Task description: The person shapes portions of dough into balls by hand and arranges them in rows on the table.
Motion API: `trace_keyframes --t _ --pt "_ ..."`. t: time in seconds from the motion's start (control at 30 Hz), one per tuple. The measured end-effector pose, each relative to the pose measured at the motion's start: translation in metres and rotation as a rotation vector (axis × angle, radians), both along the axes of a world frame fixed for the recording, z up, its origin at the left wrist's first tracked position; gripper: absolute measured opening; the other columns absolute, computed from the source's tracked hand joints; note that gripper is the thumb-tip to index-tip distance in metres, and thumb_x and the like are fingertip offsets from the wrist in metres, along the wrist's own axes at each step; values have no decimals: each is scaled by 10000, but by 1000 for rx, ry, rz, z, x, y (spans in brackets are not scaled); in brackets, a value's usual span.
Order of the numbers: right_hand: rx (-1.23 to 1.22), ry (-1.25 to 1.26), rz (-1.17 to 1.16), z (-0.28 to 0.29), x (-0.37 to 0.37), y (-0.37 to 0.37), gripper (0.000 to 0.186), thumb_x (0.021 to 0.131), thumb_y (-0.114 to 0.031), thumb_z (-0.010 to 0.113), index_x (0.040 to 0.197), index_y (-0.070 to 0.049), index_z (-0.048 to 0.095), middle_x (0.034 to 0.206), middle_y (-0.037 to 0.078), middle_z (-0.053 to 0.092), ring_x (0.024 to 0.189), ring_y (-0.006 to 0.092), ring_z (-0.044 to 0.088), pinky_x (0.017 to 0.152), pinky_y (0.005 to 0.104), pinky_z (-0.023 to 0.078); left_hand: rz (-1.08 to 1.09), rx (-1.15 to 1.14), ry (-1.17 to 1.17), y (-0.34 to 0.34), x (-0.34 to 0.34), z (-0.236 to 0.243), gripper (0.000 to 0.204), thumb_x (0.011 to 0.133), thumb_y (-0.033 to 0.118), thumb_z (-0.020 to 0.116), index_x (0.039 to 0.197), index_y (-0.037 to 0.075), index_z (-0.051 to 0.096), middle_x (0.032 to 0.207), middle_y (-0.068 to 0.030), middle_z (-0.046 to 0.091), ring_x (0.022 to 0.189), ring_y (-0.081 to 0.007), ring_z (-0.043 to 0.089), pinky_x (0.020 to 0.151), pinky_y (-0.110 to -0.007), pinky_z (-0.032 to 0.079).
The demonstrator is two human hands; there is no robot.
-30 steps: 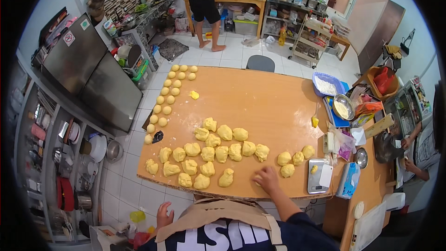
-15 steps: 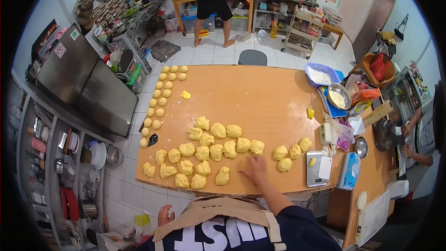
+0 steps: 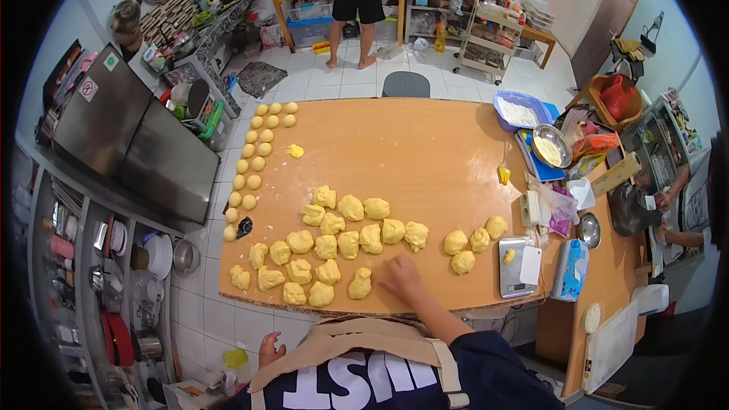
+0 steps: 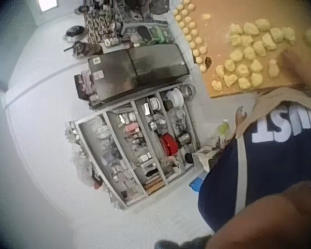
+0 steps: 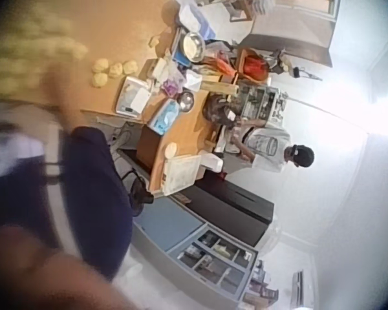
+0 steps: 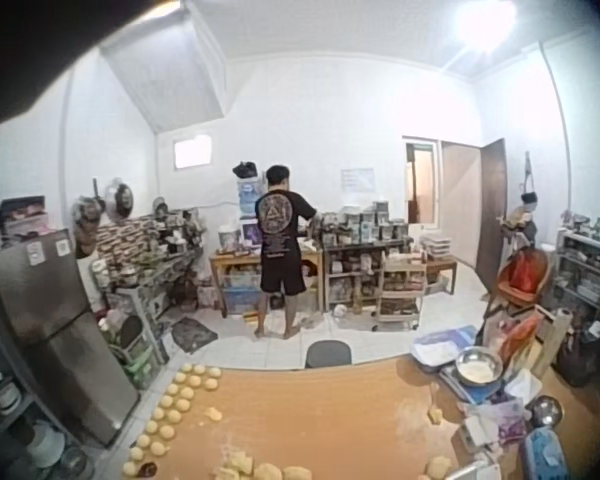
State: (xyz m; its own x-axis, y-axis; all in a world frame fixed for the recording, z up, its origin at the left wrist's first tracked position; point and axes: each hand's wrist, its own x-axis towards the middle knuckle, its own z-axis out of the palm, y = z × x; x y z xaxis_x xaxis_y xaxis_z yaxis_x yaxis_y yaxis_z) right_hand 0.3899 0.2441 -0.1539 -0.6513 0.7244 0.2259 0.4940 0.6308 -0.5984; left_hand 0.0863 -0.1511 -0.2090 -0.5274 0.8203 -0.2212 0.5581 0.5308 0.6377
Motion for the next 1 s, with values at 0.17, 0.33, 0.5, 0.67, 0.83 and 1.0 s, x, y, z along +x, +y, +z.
trace_keyframes --t 0.17,0.33,0.5,0.67,0.83,1.0 --pt "-194 -16 289 -38 66 -18 421 748 -233 772 1069 -39 583 1083 167 591 1047 358 557 872 448 476 76 77 -55 -3 -8 -23 468 751 35 662 1208 57 564 1133 -142 579 951 -272 600 671 -343 517" --pt "-92 -83 3 8 73 43 625 827 -245 717 1355 -43 451 1419 186 434 1343 358 376 1128 453 292 67 -36 -45 4 -2 -5 487 767 45 663 1240 56 549 1181 -144 572 1009 -276 609 699 -342 524" --pt "97 -276 -555 12 90 196 888 898 -452 593 1510 10 145 1580 217 135 1467 370 104 1199 456 91 103 -101 -62 3 9 31 487 775 62 675 1245 52 545 1197 -143 570 1036 -279 612 710 -337 534" --pt "-89 -459 -627 -14 86 237 910 921 -563 487 1510 26 122 1581 232 112 1469 382 80 1197 462 84 7 75 -16 -38 -6 14 517 763 70 692 1257 50 539 1196 -154 572 1001 -287 631 733 -343 545" --pt "-114 -501 -753 -23 57 228 950 897 -616 478 1508 33 149 1579 231 133 1472 379 77 1191 482 82 228 -128 -24 -73 16 1 526 761 79 706 1257 43 538 1208 -153 582 985 -279 637 800 -380 541" --pt "-450 -380 -394 -10 52 233 770 964 -503 444 1498 9 232 1574 205 192 1461 347 158 1183 434 141 81 -209 -145 -60 22 -5 512 770 77 699 1255 43 540 1211 -153 585 993 -275 634 805 -379 538"
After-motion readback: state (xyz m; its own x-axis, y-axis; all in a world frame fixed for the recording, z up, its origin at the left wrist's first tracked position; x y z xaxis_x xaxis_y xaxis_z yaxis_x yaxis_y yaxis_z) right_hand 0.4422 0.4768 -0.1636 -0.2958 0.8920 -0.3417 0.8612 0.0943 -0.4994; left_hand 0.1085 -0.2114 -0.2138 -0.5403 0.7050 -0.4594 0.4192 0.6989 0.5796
